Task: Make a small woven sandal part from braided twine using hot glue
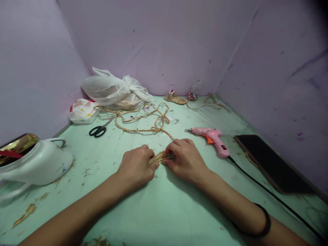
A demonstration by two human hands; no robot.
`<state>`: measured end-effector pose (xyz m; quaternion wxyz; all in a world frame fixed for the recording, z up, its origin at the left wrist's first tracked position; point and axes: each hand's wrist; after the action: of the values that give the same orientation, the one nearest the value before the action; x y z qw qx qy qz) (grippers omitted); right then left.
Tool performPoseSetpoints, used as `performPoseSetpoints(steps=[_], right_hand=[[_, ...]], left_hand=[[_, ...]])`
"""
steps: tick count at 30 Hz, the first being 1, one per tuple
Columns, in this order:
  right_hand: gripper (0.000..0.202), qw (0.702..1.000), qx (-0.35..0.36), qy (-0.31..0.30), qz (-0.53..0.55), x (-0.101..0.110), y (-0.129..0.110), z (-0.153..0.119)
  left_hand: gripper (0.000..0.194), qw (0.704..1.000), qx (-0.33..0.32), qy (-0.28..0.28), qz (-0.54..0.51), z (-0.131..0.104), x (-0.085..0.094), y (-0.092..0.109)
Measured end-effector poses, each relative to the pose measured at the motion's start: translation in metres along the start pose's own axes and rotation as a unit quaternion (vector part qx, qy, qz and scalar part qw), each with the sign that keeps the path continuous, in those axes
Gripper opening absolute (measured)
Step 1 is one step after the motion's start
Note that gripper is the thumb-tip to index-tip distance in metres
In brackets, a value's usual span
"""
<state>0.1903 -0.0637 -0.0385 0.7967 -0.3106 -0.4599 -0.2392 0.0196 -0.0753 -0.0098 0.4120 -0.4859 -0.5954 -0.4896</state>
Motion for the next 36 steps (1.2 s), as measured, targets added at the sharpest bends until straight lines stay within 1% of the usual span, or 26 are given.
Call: performPoseSetpoints(steps=[3,5,6,7,9,12,15,19,23,27,31,36], right_hand=[[0.020,0.996,0.044,0.060,0.047,0.005,0.012,-0.008],[0.021,0.990,0.083,0.098,0.060,0.005,0.015,-0.009],[0.022,0.987,0.107,0.102,0.063,0.004,0.015,-0.008],[0.023,0.985,0.130,0.094,0.065,0.003,0.013,-0.006],[0.027,0.983,0.163,0.052,0.062,0.000,0.009,-0.002],[0.028,0.981,0.186,-0.017,0.060,-0.004,0.003,0.005],[0.021,0.980,0.182,-0.041,0.068,-0.005,0.001,0.007],[0.019,0.984,0.165,-0.033,0.063,-0.008,0.000,0.006],[0.018,0.988,0.135,-0.027,0.066,-0.011,-0.002,0.004],[0.019,0.990,0.116,-0.027,0.075,-0.007,-0.002,0.003],[0.020,0.990,0.113,-0.048,0.074,0.000,-0.002,0.003],[0.020,0.992,0.096,-0.041,0.070,-0.002,-0.002,0.004]], left_hand=[[0.028,0.999,-0.014,-0.043,-0.018,0.003,0.011,-0.006],[0.032,0.999,-0.018,-0.047,-0.013,0.002,0.019,-0.010],[0.033,0.999,-0.014,-0.048,-0.005,0.001,0.022,-0.011],[0.033,0.999,-0.009,-0.051,0.004,-0.001,0.025,-0.012],[0.029,0.998,0.008,-0.057,0.021,-0.005,0.027,-0.011],[0.020,0.998,0.013,-0.045,0.039,-0.011,0.021,-0.007],[0.019,0.999,0.005,-0.017,0.040,-0.012,0.010,-0.005],[0.018,1.000,-0.002,0.005,0.021,-0.007,-0.001,-0.005],[0.019,0.999,-0.020,0.025,-0.003,-0.004,-0.003,-0.006],[0.021,0.996,-0.061,0.050,-0.032,-0.002,-0.007,-0.006],[0.020,0.994,-0.086,0.064,-0.018,0.001,-0.010,-0.005],[0.017,0.991,-0.098,0.091,0.001,0.004,-0.012,-0.001]])
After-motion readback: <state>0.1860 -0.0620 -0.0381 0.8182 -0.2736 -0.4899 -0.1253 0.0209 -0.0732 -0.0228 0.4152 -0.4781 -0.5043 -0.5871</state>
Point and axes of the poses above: each hand's wrist, its own z-axis towards the middle knuckle, its own x-axis out of the back of the hand, y = z × x, and after that the axes turned 15 degrees about x, right-handed
